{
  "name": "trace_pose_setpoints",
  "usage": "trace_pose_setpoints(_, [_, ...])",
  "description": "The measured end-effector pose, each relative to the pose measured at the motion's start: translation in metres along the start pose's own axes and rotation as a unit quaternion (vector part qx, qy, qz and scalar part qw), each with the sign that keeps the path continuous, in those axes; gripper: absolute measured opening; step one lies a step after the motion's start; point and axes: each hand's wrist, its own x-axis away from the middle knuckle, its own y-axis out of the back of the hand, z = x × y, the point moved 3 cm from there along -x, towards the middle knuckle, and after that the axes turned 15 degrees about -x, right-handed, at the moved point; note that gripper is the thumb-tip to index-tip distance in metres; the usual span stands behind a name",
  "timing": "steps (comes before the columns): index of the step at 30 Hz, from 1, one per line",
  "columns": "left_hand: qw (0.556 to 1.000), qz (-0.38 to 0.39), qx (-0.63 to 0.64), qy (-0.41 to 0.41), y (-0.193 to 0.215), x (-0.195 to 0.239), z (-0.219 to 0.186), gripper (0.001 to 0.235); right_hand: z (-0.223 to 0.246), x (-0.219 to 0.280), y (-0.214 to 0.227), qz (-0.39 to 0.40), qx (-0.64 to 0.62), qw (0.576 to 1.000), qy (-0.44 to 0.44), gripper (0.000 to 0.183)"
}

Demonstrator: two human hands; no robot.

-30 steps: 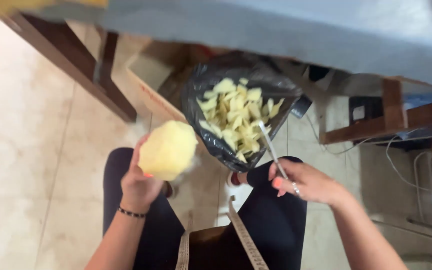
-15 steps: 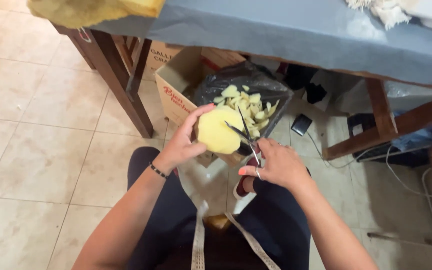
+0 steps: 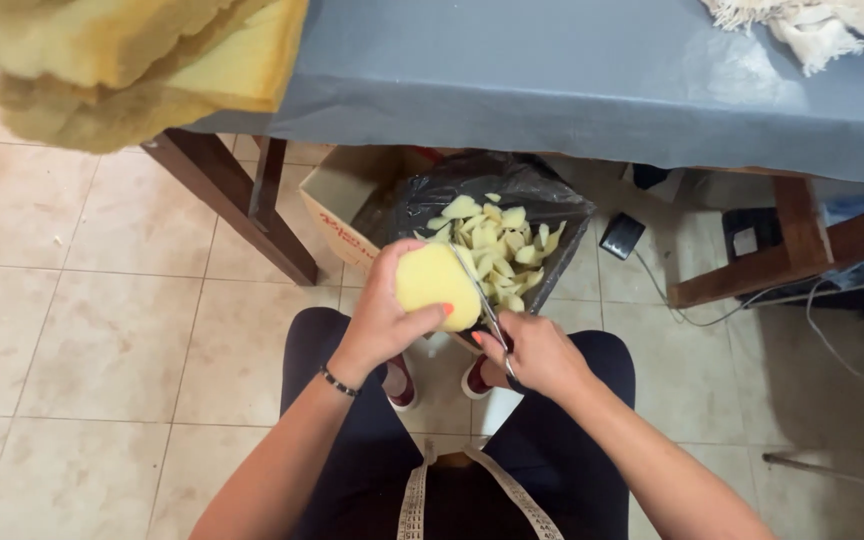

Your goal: Using scissors to cut a large piece of yellow foam into many small pieces and collecting them in a box.

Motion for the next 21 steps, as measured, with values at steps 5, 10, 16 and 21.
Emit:
trace_pose_setpoints(5, [0.989, 0.064, 0.065, 0.116, 0.014, -0.007, -0.02, 0.085, 0.018, 0.007, 0.006, 0.053, -0.297, 0.952, -0.051, 0.033])
trace_pose_setpoints(10, [0.972, 0.104, 0.098, 0.189, 0.018, -0.01, -0.017, 0.089, 0.014, 0.01, 0.01, 0.076, -0.39, 0.915, -0.076, 0.03])
trace_pose_setpoints(16, [0.961, 0.076, 0.173, 0.201, 0.025, -0.007, -0.012, 0.091, -0.018, 0.009, 0.01, 0.107, -0.408, 0.901, -0.101, 0.025])
trace_pose_setpoints(21, [0.931, 0.059, 0.308, 0.187, 0.021, 0.001, -0.006, 0.097, -0.013, 0.023, 0.022, 0.229, -0.341, 0.911, 0.024, 0.067])
